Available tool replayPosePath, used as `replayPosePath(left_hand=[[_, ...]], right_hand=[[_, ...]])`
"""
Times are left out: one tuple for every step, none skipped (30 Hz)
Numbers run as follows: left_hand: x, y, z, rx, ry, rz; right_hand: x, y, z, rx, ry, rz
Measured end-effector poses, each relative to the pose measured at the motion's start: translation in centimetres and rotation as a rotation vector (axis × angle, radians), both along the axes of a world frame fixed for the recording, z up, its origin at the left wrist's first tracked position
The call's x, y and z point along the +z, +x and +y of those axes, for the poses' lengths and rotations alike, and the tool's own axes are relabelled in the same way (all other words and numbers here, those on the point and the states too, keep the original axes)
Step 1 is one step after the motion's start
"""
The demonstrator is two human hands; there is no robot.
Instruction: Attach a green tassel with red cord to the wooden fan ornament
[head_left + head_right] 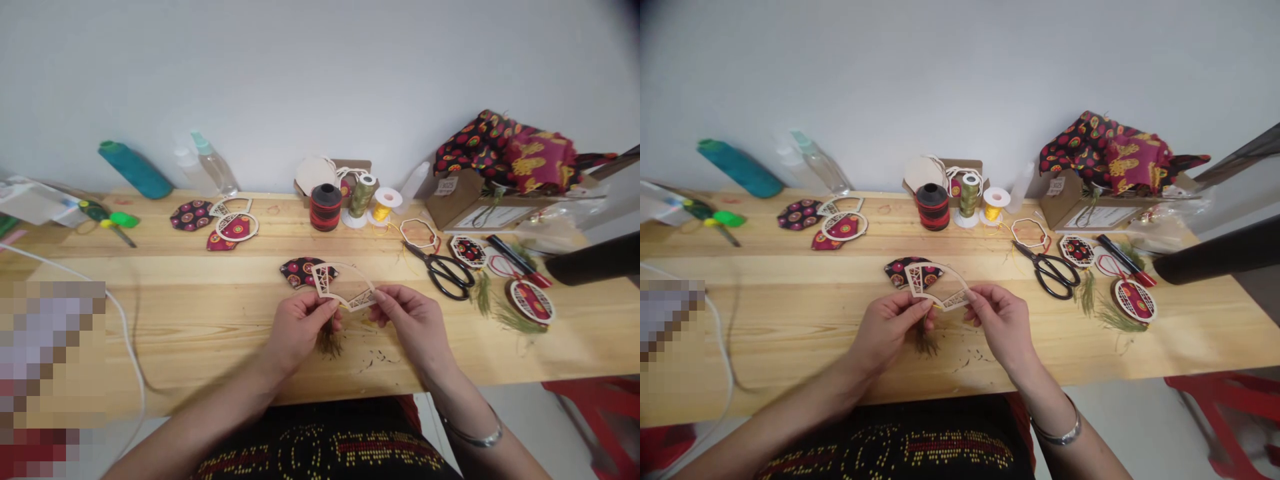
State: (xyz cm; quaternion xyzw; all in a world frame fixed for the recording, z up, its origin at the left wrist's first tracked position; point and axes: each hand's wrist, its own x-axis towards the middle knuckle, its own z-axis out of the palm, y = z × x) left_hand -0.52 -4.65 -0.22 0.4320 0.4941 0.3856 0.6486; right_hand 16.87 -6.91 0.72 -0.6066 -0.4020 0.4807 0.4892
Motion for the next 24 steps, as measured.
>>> replayPosePath(left_hand=[[0.0, 0.0, 0.0, -0.005, -0.006, 0.002], [0.0, 0.0, 0.0, -0.011, -0.013, 0.000], [-0.1, 0.1, 0.0, -0.019, -0.020, -0.006], [-0.1, 0.1, 0.0, -0.024, -0.027, -0.014], [-0.1, 0.1, 0.0, -0.031, -0.032, -0.025], [-0.2, 0.1, 0.0, -0.038, -0.036, -0.039], [-0.3, 0.1, 0.0, -0.045, -0.042, -0.058], [-0.4, 0.0, 0.0, -0.052, -0.053, -0.081], [-0.5, 0.0, 0.0, -0.057, -0.069, -0.107], [-0.6, 0.0, 0.0, -0.061, -0.090, -0.136], [-0.6, 0.1, -0.1, -0.062, -0.112, -0.165], [-0.7, 0.1, -0.1, -0.060, -0.132, -0.191], [-0.7, 0.1, -0.1, -0.058, -0.150, -0.216], [-0.8, 0.1, -0.1, -0.054, -0.166, -0.241], [-0.7, 0.1, -0.2, -0.049, -0.179, -0.264], [-0.7, 0.1, -0.2, -0.043, -0.191, -0.282], [-0.7, 0.1, -0.2, -0.034, -0.200, -0.290], [-0.6, 0.1, -0.3, -0.022, -0.201, -0.291], [-0.6, 0.0, -0.3, -0.008, -0.197, -0.284], [-0.6, -0.1, -0.4, 0.006, -0.190, -0.276], [-0.7, -0.2, -0.4, 0.015, -0.180, -0.270], [-0.7, -0.3, -0.5, 0.017, -0.170, -0.271], [-0.8, -0.4, -0.5, 0.013, -0.157, -0.277], [-0.8, -0.4, -0.5, 0.005, -0.141, -0.281]], right_hand=[[0.0, 0.0, 0.0, -0.014, -0.007, 0.010], [0.0, -0.1, 0.0, -0.028, -0.012, 0.021], [-0.1, -0.1, 0.1, -0.039, -0.012, 0.031], [-0.2, 0.0, 0.1, -0.045, -0.009, 0.040], [-0.3, 0.0, 0.1, -0.046, -0.004, 0.046], [-0.4, 0.1, 0.2, -0.046, 0.004, 0.048], [-0.4, 0.1, 0.2, -0.047, 0.014, 0.049], [-0.5, 0.2, 0.2, -0.049, 0.023, 0.048], [-0.6, 0.3, 0.2, -0.053, 0.028, 0.048], [-0.6, 0.4, 0.3, -0.062, 0.034, 0.049], [-0.7, 0.5, 0.3, -0.072, 0.039, 0.051], [-0.7, 0.7, 0.4, -0.082, 0.043, 0.054], [-0.6, 0.8, 0.4, -0.092, 0.048, 0.057], [-0.6, 1.0, 0.4, -0.099, 0.054, 0.060], [-0.6, 1.2, 0.4, -0.103, 0.062, 0.062], [-0.5, 1.4, 0.4, -0.103, 0.069, 0.061], [-0.4, 1.5, 0.4, -0.101, 0.074, 0.061], [-0.3, 1.7, 0.4, -0.097, 0.080, 0.061], [-0.2, 1.8, 0.3, -0.090, 0.082, 0.063], [-0.1, 1.9, 0.3, -0.080, 0.082, 0.066], [0.0, 2.0, 0.2, -0.068, 0.078, 0.070], [0.1, 2.0, 0.2, -0.054, 0.071, 0.073], [0.2, 2.0, 0.2, -0.039, 0.061, 0.072], [0.2, 2.0, 0.1, -0.025, 0.046, 0.065]])
